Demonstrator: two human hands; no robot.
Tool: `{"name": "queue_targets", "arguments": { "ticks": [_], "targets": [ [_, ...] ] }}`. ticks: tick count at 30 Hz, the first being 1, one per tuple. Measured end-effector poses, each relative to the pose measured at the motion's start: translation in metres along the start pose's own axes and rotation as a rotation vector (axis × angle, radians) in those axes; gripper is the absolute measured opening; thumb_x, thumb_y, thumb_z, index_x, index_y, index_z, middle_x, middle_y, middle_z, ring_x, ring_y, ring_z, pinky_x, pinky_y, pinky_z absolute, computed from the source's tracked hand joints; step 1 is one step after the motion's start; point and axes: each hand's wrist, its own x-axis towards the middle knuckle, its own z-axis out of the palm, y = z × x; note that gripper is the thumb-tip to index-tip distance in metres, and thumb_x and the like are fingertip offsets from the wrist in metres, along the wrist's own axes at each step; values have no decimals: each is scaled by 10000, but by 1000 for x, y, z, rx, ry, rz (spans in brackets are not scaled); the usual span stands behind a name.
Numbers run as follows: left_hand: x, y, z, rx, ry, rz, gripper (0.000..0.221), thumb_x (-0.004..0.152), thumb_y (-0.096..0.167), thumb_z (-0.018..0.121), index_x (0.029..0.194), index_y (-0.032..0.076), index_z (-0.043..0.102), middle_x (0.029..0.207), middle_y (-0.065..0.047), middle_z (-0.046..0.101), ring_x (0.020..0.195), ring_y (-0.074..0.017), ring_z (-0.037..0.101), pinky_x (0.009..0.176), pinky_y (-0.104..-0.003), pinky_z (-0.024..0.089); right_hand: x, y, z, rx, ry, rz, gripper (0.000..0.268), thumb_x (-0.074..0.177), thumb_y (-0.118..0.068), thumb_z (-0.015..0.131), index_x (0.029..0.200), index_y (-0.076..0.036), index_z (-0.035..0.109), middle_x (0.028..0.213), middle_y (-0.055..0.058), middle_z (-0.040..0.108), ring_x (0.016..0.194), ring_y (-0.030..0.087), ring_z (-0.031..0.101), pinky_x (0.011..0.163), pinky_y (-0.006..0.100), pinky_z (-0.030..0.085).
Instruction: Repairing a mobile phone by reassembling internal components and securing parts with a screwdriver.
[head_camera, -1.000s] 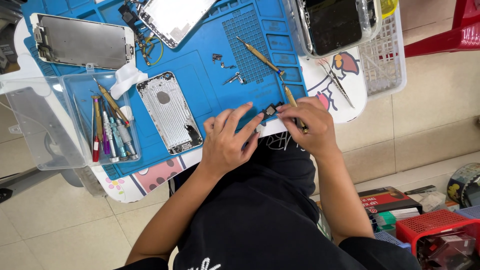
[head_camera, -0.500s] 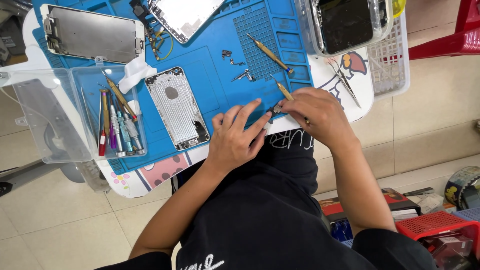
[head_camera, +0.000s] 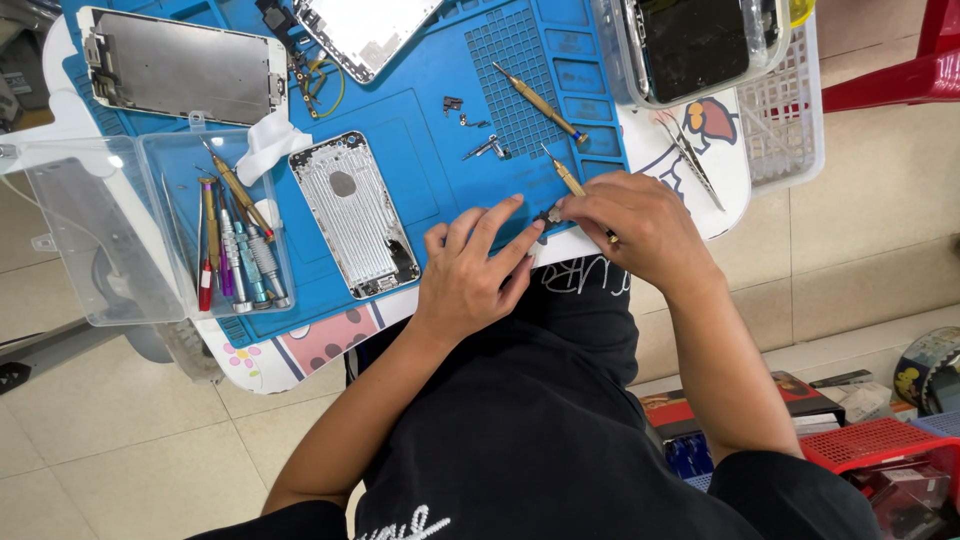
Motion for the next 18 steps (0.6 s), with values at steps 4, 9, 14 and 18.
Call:
{"name": "queue_targets", "arguments": {
  "ticks": [4, 9, 14, 18],
  "targets": [
    [1, 1, -2, 0, 0, 0, 353, 935, 272, 760, 1278, 192, 744, 1450, -33, 577, 1200, -223, 546, 955, -412, 344, 3, -1, -3, 43, -11, 6, 260, 821, -16, 825, 1041, -100, 712, 975, 56, 729, 923, 254, 710, 756, 373, 560],
    [6, 0, -4, 14, 6, 14, 351, 937, 273, 754, 1276, 186, 747, 1442, -31, 583, 1185, -217, 552, 948, -414, 344, 10, -5, -11, 83, -8, 15, 236, 825, -10, 805, 1026, -83, 707, 938, 81, 714, 900, 277, 702, 751, 379, 555],
    [2, 2, -4, 6, 1, -6, 343, 947, 282, 745, 1277, 189, 745, 1440, -34, 582, 1192, -228, 555, 960, -413, 350, 14, -11, -13, 88, -28, 29, 193, 827, -16, 816, 983, -80, 722, 892, 63, 716, 862, 269, 693, 745, 379, 553],
    [3, 2, -5, -6, -4, -14, 343, 941, 284, 747, 1271, 192, 744, 1440, -38, 580, 1193, -227, 559, 962, -415, 350, 12, -8, -12, 79, -38, 28, 209, 812, -9, 818, 982, -85, 721, 907, 59, 725, 872, 268, 698, 749, 376, 555]
  ]
}}
